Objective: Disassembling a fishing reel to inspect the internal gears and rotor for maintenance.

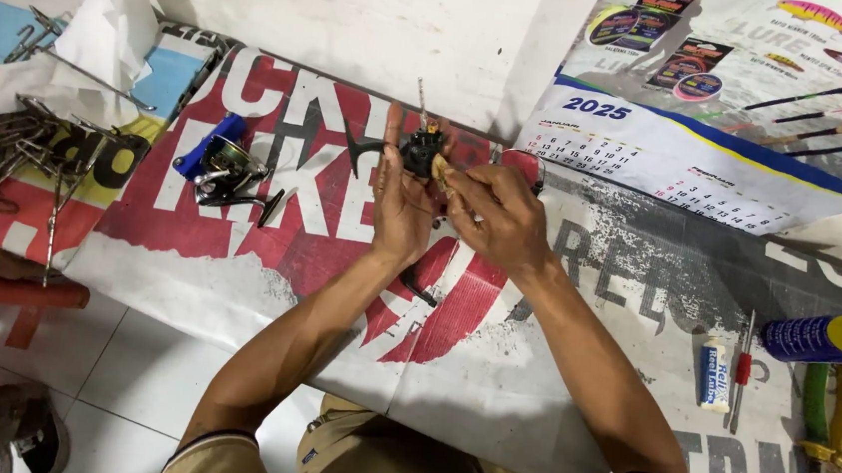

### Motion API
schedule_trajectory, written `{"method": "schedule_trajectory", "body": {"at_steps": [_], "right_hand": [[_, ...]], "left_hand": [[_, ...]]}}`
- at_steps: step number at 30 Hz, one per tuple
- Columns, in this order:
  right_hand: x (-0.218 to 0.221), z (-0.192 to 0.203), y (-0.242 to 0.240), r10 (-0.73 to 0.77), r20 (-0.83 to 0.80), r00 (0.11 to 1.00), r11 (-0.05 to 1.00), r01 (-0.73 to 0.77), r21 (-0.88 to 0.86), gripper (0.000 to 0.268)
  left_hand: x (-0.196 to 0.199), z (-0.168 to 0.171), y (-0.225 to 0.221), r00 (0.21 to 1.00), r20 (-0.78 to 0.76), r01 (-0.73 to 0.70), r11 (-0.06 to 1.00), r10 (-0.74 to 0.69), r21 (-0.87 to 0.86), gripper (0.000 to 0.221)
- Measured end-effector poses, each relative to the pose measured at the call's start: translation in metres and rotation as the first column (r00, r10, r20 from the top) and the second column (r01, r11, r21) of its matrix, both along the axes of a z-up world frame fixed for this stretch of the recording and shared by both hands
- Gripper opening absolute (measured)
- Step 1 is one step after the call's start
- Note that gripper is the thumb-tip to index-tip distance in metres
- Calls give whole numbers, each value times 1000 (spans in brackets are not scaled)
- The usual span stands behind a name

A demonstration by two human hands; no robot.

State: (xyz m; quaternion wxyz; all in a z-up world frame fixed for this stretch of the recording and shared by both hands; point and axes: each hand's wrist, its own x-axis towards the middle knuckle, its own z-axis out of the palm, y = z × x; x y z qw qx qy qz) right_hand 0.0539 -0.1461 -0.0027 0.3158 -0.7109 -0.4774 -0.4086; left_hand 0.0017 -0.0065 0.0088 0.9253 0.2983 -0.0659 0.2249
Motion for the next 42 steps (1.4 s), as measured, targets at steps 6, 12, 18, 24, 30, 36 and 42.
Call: {"method": "schedule_trajectory", "body": {"at_steps": [6, 12, 18, 24, 30, 36, 42], "right_hand": [[-24, 27, 17, 28, 50, 998, 1000, -28, -8, 19], [2, -6, 1, -24, 87, 996, 998, 29, -63, 17], [-24, 34, 16, 35, 104, 994, 999, -32, -25, 15], [5, -1, -3, -45, 68, 997, 999, 46, -15, 20], [-1, 1, 6, 29, -62, 998, 992, -21, 121, 25], [-18, 22, 14, 71, 47, 996, 996, -73, 48, 20], [-7, 2, 9, 32, -1, 999, 995, -32, 91, 21]], "left_hand": [[4, -23, -13, 998, -43, 43, 998, -45, -53, 54], [-5, 13, -2, 999, -23, 37, 997, -39, -67, 53], [0, -18, -11, 996, -85, 18, 1000, -17, 11, 51], [3, -13, 4, 995, -83, 52, 998, -49, 34, 65], [-3, -12, -9, 994, -50, 97, 991, -93, 88, 61], [14, -25, 6, 986, -103, 130, 991, -130, -14, 64], [2, -26, -1, 989, -52, 144, 986, -140, 79, 56]]}}
